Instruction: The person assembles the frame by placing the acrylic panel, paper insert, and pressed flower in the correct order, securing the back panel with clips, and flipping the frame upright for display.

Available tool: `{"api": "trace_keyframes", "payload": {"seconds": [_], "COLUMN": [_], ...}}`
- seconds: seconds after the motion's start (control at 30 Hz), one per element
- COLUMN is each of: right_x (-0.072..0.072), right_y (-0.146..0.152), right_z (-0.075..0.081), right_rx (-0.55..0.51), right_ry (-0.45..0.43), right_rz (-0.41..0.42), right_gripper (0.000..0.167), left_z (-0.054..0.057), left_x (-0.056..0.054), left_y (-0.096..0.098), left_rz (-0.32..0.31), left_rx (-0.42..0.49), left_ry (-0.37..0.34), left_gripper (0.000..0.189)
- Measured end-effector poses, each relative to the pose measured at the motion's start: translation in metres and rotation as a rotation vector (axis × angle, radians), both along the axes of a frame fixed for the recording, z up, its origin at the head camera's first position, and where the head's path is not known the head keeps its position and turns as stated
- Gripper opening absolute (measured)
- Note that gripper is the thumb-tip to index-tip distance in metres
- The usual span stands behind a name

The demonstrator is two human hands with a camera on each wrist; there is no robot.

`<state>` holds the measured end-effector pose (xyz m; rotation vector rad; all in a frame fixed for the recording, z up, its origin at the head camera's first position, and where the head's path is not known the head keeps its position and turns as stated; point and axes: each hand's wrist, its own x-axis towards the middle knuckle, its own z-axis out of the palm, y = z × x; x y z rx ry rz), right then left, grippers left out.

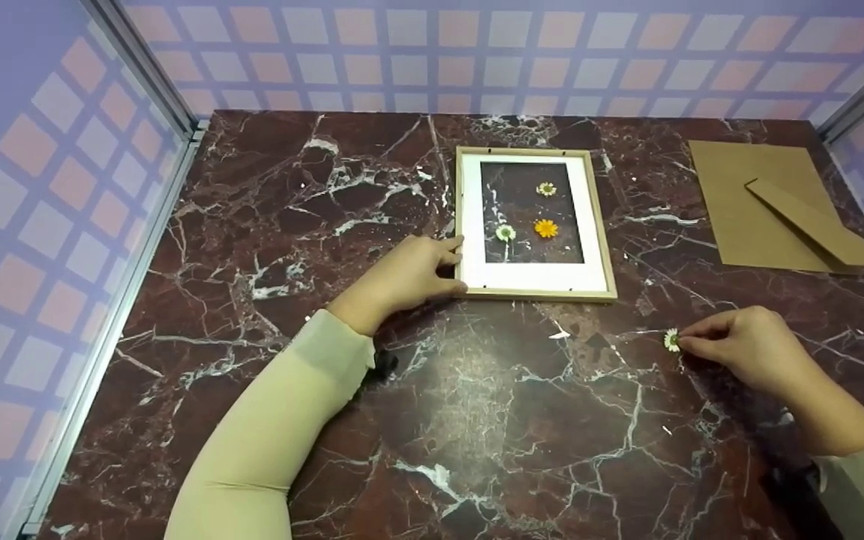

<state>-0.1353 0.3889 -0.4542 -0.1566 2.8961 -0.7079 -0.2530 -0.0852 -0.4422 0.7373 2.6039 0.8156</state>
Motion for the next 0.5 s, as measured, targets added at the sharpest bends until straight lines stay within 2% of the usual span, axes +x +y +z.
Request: {"api": "trace_keyframes", "payload": {"seconds": [0.3, 0.5], "right_x": [-0.0030, -0.0010], "right_y": [-0.0024, 0.0005], "right_z": [-0.0024, 0.0002], "right_rx": [0.000, -0.053], "right_ry": [0.030, 0.015], "right_rz": [0.019, -0.004], "right_gripper": [0.009, 0.008], "left_z": [-0.0006, -0.0014], "left_x": [0.0003, -0.0003], "left_y": [-0.0011, 0.0004], "left_rz": [-0.002, -0.009], "left_rx": [-0.005, 0.000], "left_ry": [0.012, 0.017], "left_gripper": [0.057, 0.056]}}
